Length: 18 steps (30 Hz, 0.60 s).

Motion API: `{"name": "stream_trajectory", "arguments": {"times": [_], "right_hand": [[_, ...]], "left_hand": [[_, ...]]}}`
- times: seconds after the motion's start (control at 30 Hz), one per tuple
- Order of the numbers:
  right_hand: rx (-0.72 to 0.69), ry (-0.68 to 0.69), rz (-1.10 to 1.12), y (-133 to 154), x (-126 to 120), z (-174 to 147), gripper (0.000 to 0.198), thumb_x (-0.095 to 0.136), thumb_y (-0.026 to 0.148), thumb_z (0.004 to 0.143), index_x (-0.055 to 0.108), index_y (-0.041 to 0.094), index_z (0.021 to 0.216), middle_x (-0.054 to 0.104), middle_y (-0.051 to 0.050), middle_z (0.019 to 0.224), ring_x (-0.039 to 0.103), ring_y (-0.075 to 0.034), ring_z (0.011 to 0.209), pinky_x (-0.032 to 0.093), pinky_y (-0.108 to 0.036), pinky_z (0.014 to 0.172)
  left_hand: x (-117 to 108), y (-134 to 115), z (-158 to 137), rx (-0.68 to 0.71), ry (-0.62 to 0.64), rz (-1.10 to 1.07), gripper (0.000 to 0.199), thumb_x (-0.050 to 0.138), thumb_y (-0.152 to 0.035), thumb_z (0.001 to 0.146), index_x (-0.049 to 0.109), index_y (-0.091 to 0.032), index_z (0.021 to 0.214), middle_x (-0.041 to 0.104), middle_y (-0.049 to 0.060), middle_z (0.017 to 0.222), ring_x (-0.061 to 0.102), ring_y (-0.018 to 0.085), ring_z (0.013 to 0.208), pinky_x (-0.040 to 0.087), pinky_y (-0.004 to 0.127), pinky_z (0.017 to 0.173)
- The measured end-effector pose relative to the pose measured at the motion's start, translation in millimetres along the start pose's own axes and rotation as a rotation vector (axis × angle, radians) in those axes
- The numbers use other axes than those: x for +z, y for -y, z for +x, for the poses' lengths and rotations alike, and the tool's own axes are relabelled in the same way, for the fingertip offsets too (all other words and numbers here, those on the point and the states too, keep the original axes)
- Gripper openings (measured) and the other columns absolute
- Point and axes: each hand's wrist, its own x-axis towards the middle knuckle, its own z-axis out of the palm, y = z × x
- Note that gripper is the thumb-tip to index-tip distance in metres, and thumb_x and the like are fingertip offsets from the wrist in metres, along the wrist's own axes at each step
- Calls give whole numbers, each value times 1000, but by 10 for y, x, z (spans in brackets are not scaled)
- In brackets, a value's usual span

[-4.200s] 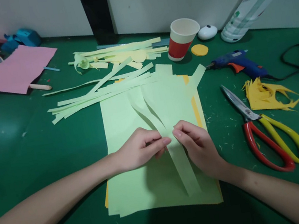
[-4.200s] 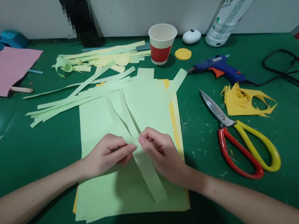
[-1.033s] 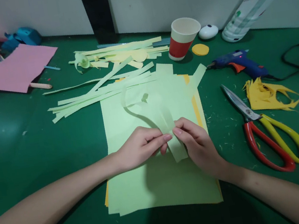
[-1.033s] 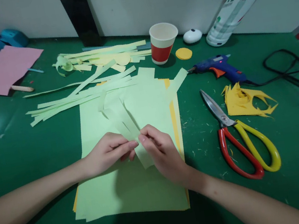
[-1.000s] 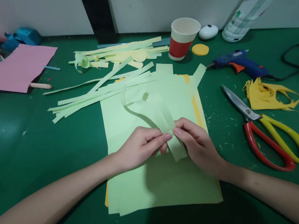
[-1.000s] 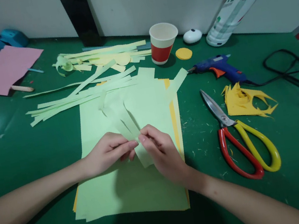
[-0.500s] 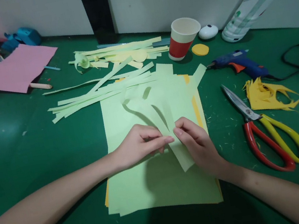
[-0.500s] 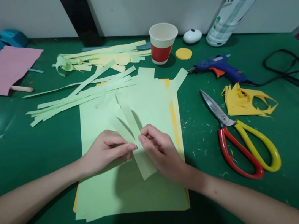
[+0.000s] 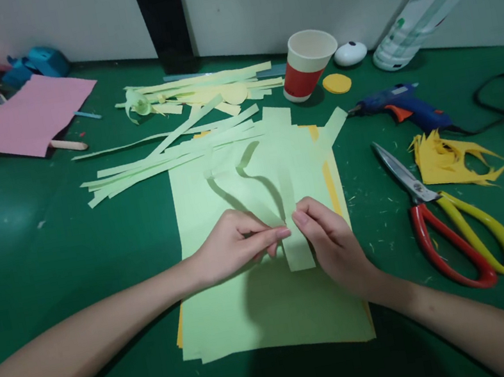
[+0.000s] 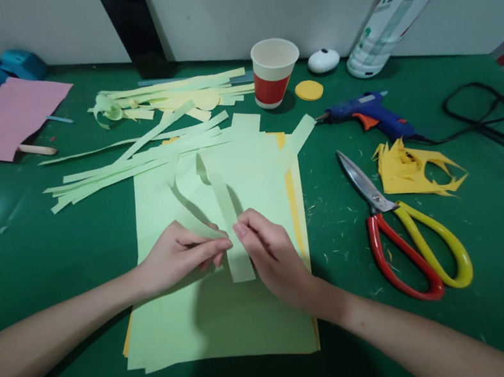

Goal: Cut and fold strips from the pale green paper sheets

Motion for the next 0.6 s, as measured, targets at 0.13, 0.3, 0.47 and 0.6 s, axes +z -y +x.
{"name": "stream_trajectory", "arguments": {"times": [0.13,0.3,0.47,0.6], "right_hand": [[30,64,55,-7,-9,-10,23,38,30,86,40,21,65,32,6,52,31,-8,44,28,-21,39],[82,41,63,-4,-5,12,23,39,29,84,40,21,62,33,7,50,32,-7,42,30,-19,37],[108,155,125,13,-25,1,24,39,32,85,38,21,63,38,7,46,39,-7,40,33,-20,39],[61,211,140,-9,-35,-16,27,40,34,85,36,21,62,36,7,46,35,-7,40,29,-21,37]], "left_hand": [[-13,-2,-6,-13,-13,-2,35,51,-34,80,55,-12,52,46,-3,42,41,6,40,33,18,41],[-34,-16,-3,44,85,75,28,52,-30,79,56,-12,58,48,-3,47,38,5,42,29,17,40],[-31,-30,-15,19,23,-29,31,45,-30,82,45,-15,55,48,-4,48,43,6,45,34,17,44],[-34,-23,-25,41,1,-36,32,41,-32,84,41,-16,57,43,-6,47,40,6,45,34,18,46]]}}
